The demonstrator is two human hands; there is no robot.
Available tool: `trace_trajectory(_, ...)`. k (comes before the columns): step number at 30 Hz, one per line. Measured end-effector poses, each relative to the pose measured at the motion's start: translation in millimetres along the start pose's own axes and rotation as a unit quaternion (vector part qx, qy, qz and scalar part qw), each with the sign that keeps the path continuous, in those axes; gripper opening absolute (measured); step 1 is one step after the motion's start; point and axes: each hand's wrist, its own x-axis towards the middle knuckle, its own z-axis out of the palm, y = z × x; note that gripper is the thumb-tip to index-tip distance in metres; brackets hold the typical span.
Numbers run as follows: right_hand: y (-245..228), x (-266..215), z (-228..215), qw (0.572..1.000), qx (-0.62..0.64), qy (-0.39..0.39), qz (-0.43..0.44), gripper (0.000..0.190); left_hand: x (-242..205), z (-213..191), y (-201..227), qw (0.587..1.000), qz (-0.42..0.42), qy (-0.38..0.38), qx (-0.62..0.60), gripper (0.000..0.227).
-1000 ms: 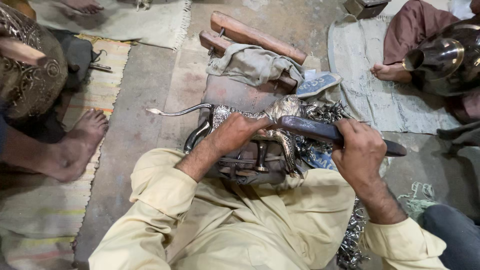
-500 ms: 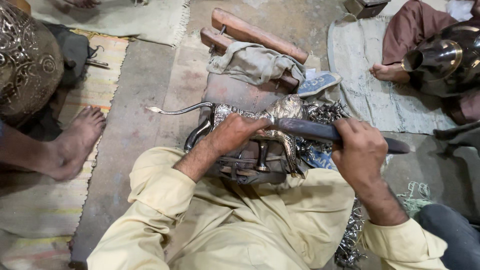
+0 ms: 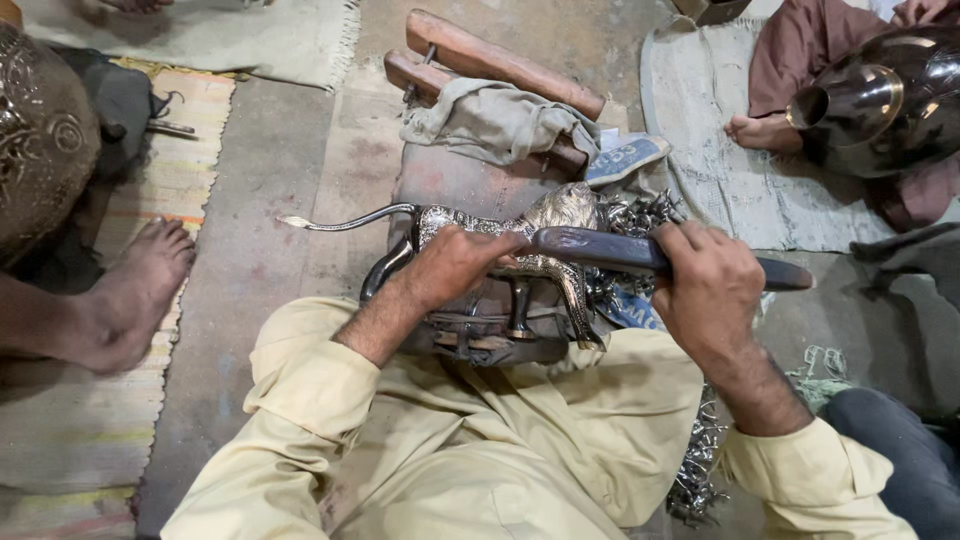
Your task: The person hammers a small metal animal figurine with a hammer and chisel while seated on the floor. They repeatedly strike the figurine's body and legs, occasionally repositioning the object to access different areas.
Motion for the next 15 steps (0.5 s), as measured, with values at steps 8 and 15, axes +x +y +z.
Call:
trace_trajectory(8,-4,3,-3,0.997,0.065,0.024,0.023,0.037,-7,1,-6,0.999,0.025,0.043,-0.023,0.054)
trace_trajectory(15,-7,8,-3,1.0,0.001,-0.014,-0.001,0.037,-6,0,-10,0.999,0.016,0.041,-0.01,0.054)
